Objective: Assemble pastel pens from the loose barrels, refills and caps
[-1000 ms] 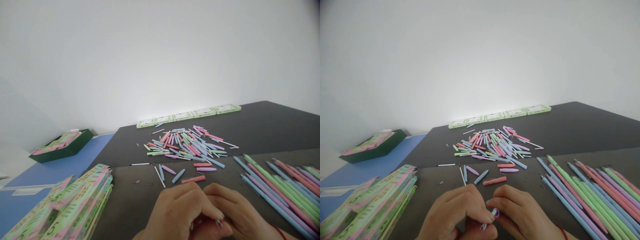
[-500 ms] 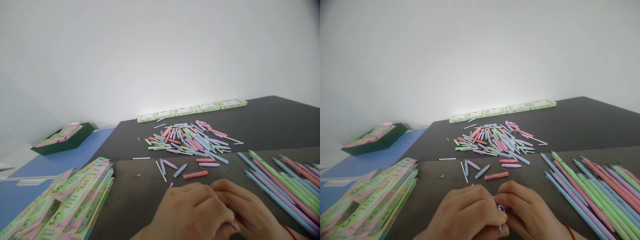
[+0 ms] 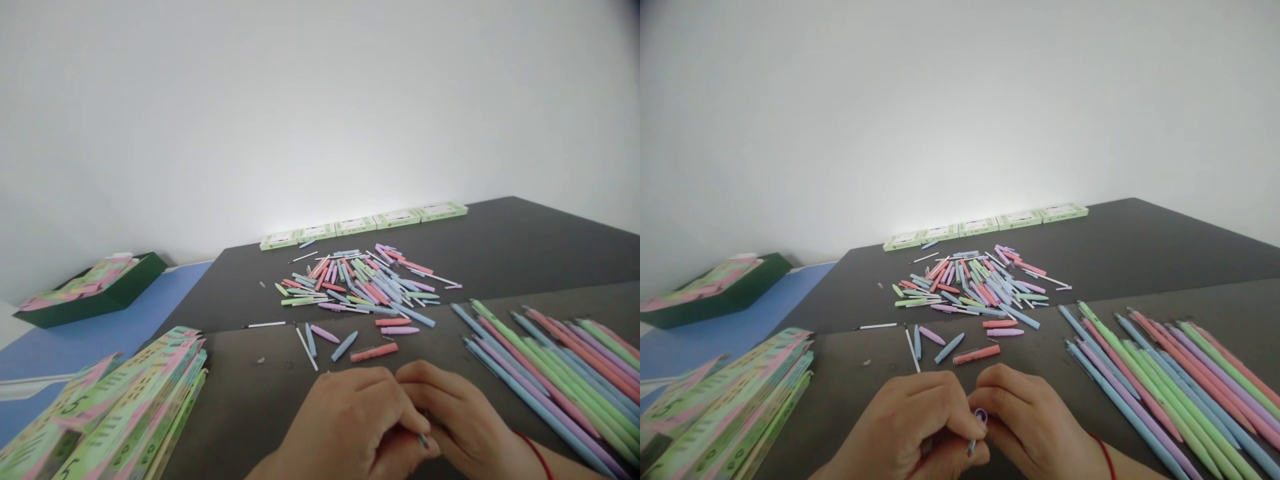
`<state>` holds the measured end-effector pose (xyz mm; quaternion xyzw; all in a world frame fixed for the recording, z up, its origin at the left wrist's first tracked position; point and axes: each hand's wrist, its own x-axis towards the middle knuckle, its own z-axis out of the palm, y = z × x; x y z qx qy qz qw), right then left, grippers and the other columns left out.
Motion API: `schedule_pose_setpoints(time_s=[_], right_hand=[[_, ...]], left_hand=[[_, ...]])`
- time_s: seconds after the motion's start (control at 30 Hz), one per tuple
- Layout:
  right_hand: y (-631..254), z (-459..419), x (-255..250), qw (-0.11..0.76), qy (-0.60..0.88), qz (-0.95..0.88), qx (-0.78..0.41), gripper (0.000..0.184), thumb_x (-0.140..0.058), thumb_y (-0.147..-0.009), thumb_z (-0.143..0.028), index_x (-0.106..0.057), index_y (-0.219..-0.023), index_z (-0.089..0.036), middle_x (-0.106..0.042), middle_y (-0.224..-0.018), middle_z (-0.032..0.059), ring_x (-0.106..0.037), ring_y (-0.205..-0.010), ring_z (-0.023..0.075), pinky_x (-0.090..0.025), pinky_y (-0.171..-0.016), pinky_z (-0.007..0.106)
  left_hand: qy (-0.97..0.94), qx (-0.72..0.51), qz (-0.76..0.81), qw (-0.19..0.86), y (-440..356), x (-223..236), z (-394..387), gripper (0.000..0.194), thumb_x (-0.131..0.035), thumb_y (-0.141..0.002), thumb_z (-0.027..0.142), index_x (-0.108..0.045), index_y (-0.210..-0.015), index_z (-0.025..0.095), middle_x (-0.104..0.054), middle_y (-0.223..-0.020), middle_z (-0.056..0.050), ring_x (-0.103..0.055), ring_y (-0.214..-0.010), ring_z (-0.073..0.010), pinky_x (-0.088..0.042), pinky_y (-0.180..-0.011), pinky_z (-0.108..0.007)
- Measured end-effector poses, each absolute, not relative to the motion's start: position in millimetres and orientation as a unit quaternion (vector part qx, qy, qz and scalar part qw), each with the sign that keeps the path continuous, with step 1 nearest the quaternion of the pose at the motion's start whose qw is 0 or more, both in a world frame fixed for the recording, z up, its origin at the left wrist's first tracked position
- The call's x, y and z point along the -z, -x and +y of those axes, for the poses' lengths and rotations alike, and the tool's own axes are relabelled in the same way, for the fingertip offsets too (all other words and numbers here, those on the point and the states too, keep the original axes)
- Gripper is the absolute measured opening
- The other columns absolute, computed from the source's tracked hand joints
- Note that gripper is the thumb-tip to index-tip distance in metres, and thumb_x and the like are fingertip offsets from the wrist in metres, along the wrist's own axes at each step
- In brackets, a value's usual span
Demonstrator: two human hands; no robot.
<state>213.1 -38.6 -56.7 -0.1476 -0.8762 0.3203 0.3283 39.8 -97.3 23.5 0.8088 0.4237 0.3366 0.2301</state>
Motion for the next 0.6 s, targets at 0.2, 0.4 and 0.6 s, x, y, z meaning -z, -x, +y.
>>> schedule_pose_setpoints(time_s=[0.2, 0.4, 0.6], right_hand=[[-202.4, -39.7, 54.7, 0.332, 0.145, -0.887, -0.286, 0.022, -0.037, -0.097, -0.026, -0.055, -0.087, -0.019, -0.061, -0.078, 0.0051, -0.054, -0.068, 0.0151, -0.041, -0.061, 0.024], [-193.7, -32.8, 56.4, 0.373, 0.186, -0.834, -0.361, 0.018, -0.039, -0.095, -0.021, -0.052, -0.083, -0.019, -0.058, -0.079, 0.0030, -0.053, -0.072, 0.0140, -0.041, -0.067, 0.023], [-190.9, -28.5, 59.6, 0.407, 0.224, -0.789, -0.403, 0.017, -0.041, -0.093, -0.018, -0.057, -0.088, -0.019, -0.061, -0.078, 0.0016, -0.059, -0.078, 0.0141, -0.044, -0.076, 0.025]], left_hand=[[-0.756, -0.317, 0.515, 0.249, -31.8, -8.6, -87.8, 0.009, -0.066, -0.077, 0.021, -0.063, -0.069, 0.018, -0.060, -0.061, 0.002, -0.052, -0.054, -0.0108, -0.036, -0.052, -0.020], [-0.696, -0.312, 0.543, 0.350, -11.3, -8.0, -65.3, 0.021, -0.065, -0.076, 0.038, -0.064, -0.083, 0.018, -0.057, -0.067, 0.002, -0.052, -0.059, -0.0132, -0.040, -0.054, -0.022], [-0.786, -0.200, 0.575, 0.103, -1.1, -28.7, 17.7, 0.032, -0.038, -0.094, 0.035, -0.065, -0.092, 0.018, -0.066, -0.087, -0.004, -0.060, -0.077, -0.0181, -0.047, -0.070, -0.029]])
